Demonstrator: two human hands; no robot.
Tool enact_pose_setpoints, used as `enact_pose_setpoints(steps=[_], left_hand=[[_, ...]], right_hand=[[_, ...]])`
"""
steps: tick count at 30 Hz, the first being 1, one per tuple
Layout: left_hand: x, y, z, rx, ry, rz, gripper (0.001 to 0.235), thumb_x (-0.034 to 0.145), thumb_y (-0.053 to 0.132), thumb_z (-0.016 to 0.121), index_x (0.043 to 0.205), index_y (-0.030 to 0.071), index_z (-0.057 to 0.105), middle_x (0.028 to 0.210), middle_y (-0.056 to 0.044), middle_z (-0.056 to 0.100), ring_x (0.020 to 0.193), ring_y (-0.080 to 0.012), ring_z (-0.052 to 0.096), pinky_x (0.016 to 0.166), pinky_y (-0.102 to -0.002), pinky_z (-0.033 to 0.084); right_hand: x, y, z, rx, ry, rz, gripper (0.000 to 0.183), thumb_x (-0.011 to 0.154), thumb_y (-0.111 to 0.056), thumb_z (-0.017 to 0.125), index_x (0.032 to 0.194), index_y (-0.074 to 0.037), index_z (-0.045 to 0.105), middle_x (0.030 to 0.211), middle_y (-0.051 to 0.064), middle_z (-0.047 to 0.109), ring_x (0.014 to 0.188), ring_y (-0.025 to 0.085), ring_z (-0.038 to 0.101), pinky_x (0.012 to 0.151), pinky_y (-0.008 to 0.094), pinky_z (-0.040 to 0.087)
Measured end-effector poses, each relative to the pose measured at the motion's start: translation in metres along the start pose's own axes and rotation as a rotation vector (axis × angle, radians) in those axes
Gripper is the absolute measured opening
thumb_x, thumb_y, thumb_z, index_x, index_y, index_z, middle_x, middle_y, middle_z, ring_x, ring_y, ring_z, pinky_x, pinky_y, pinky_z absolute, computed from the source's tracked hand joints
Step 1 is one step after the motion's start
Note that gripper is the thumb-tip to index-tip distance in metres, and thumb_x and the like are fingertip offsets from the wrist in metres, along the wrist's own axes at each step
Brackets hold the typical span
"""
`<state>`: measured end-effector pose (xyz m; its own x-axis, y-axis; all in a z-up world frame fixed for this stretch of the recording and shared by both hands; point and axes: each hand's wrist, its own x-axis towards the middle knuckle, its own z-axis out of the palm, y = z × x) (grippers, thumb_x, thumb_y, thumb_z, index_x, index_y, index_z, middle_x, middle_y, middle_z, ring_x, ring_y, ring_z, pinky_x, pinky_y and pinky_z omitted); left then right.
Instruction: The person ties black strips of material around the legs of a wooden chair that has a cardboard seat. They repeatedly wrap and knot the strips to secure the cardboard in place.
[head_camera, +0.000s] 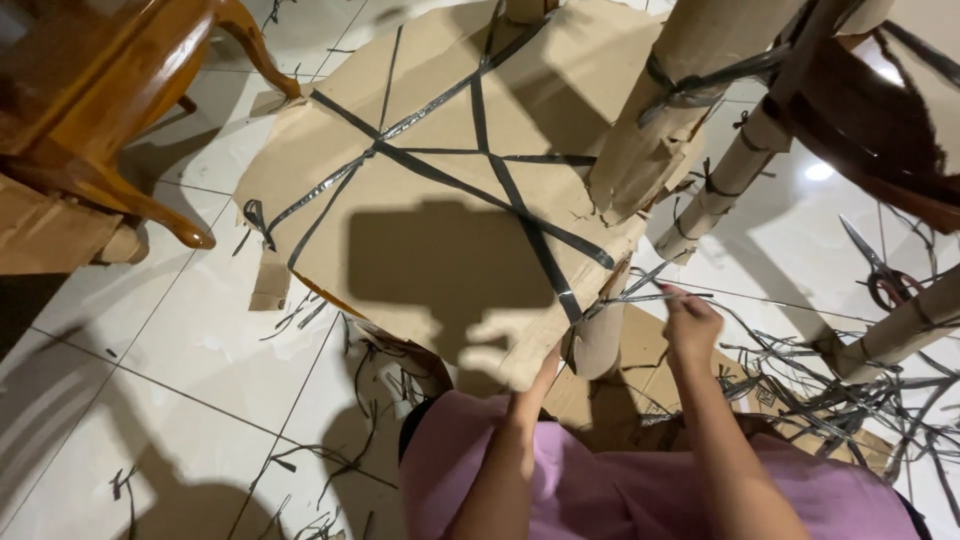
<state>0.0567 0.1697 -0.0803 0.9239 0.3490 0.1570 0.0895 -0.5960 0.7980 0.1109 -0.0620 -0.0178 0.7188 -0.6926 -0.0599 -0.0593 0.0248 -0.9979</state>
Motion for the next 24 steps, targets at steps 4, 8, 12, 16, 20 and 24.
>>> enact_pose_setpoints(steps=[4,8,12,16,20,24], left_hand=[[0.006,-0.008,0.0,-0.09,-0.132,-0.068,0.059,0.092,0.039,0.065,0.132,-0.003,0.057,0.129,-0.018,0.055,0.124,-0.0342,0.05,0.114,-0.047,0.029],[0.017,-0.002,-0.004,-0.191,-0.257,-0.115,0.049,0.094,0.032,0.061,0.127,-0.005,0.057,0.12,-0.014,0.055,0.115,-0.0312,0.052,0.107,-0.042,0.034],[0.032,-0.021,0.011,-0.291,-0.384,-0.154,0.039,0.097,0.025,0.057,0.121,-0.006,0.057,0.11,-0.011,0.055,0.105,-0.0281,0.055,0.1,-0.038,0.039],[0.051,-0.06,0.044,-0.39,-0.514,-0.196,0.029,0.1,0.017,0.053,0.116,-0.007,0.056,0.101,-0.007,0.055,0.095,-0.0249,0.058,0.093,-0.033,0.045],[0.058,-0.077,0.051,-0.487,-0.643,-0.232,0.021,0.102,0.01,0.049,0.111,-0.008,0.056,0.091,-0.003,0.054,0.085,-0.0218,0.06,0.086,-0.029,0.05],[0.062,-0.105,0.067,-0.559,-0.74,-0.256,0.017,0.104,0.005,0.046,0.108,-0.008,0.056,0.084,-0.001,0.054,0.078,-0.0195,0.062,0.08,-0.025,0.053]], right_hand=[[0.009,0.017,0.023,-0.065,-0.431,0.114,0.009,0.086,-0.002,0.066,0.078,-0.002,0.07,0.048,0.005,0.041,0.036,0.01,0.036,0.033,0.031,0.032],[0.018,0.023,0.031,-0.14,-0.687,0.16,0.008,0.075,-0.003,0.059,0.067,0.0,0.059,0.047,0.006,0.038,0.037,0.012,0.035,0.035,0.03,0.034],[0.021,0.024,0.03,-0.161,-0.72,0.19,0.008,0.077,-0.003,0.054,0.069,0.001,0.054,0.045,0.01,0.04,0.033,0.018,0.042,0.034,0.033,0.034],[0.001,-0.004,0.02,-0.139,-0.757,0.173,0.013,0.084,-0.001,0.048,0.075,-0.001,0.056,0.054,0.007,0.039,0.04,0.014,0.039,0.039,0.027,0.033],[-0.018,-0.018,0.001,-0.204,-0.694,0.063,0.016,0.094,-0.011,0.059,0.08,-0.003,0.065,0.057,0.008,0.048,0.05,0.015,0.043,0.047,0.027,0.035],[-0.055,-0.034,-0.015,-0.22,-0.652,-0.033,0.013,0.095,-0.01,0.06,0.094,-0.002,0.07,0.063,0.01,0.052,0.06,0.019,0.048,0.055,0.028,0.039]])
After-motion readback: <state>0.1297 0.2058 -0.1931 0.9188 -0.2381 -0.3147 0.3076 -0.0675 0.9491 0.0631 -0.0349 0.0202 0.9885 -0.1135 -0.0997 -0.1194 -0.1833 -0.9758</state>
